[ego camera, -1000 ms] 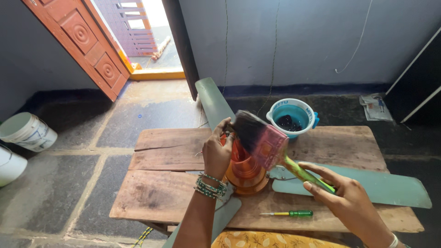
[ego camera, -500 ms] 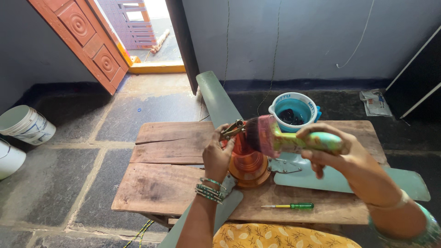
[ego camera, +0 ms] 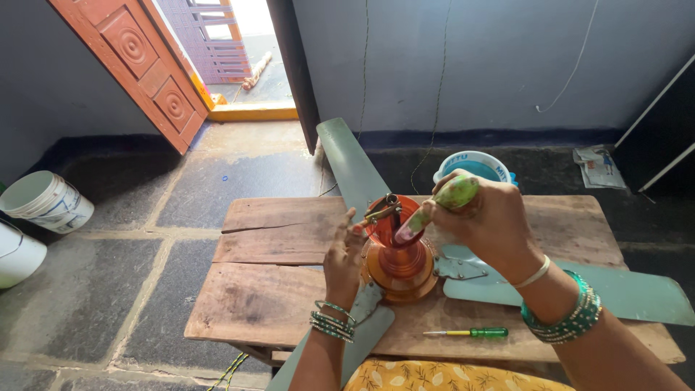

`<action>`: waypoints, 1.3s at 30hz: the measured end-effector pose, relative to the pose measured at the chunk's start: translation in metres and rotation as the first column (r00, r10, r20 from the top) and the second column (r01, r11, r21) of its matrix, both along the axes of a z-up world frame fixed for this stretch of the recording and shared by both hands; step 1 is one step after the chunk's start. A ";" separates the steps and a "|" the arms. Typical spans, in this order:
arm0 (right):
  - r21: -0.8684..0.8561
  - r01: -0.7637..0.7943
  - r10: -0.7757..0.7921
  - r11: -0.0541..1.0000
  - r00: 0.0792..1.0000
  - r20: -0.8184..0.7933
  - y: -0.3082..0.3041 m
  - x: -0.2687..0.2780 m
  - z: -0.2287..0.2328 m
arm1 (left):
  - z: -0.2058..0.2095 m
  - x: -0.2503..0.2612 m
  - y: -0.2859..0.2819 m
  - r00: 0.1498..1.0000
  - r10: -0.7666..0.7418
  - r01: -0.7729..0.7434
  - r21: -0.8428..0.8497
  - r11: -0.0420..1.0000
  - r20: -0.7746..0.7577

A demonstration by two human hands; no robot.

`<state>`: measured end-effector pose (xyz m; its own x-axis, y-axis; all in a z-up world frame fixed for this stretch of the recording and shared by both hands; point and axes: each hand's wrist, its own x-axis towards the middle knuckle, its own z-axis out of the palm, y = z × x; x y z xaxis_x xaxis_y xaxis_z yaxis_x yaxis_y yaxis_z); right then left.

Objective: The person cleans the ceiling fan blades with a brush, then uses a screwdriver to remove screws and detach the blades from the fan motor. The blades are placed on the wooden table after removal.

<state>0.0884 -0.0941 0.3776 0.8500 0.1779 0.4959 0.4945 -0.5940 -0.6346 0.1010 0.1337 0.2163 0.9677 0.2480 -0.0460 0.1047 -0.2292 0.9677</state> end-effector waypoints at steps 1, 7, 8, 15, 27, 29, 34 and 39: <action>-0.060 0.005 -0.005 0.998 1.000 -0.001 0.004 0.001 -0.003 | -0.005 0.002 0.002 0.999 0.009 -0.005 -0.082 0.997 0.053; -0.135 -0.029 0.025 0.990 0.999 -0.037 0.005 -0.006 0.006 | -0.035 0.012 0.010 1.000 0.006 -0.016 -0.438 0.899 -0.024; -0.140 -0.030 0.031 0.990 1.000 0.003 0.002 -0.011 0.009 | -0.041 0.013 0.011 0.998 -0.019 -0.005 -0.423 0.906 -0.053; 0.063 0.023 -0.021 0.998 0.999 -0.027 -0.019 -0.035 0.044 | -0.055 0.045 -0.005 0.960 -0.166 0.250 -0.426 0.869 0.226; 0.525 0.047 0.060 0.850 0.981 -0.185 -0.017 -0.032 0.000 | -0.056 0.025 -0.018 0.994 -0.098 0.080 -0.266 0.961 -0.057; 0.514 0.084 0.017 0.854 0.982 -0.187 -0.008 -0.028 -0.013 | -0.058 0.011 -0.027 0.999 -0.030 0.036 -0.283 0.958 0.026; 0.293 0.133 -0.103 0.947 0.988 -0.116 0.005 -0.031 -0.037 | -0.053 0.000 -0.029 0.999 -0.019 0.031 -0.257 0.966 0.048; 0.441 0.089 -0.052 0.893 0.994 -0.095 0.009 -0.030 -0.044 | -0.050 0.003 -0.027 0.999 -0.015 0.020 -0.141 0.990 0.036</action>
<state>0.0581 -0.0847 0.3335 0.8916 -0.1071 0.4399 0.3991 -0.2731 -0.8753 0.1042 0.1067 0.1663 0.9734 0.2246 -0.0455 0.0676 -0.0918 0.9935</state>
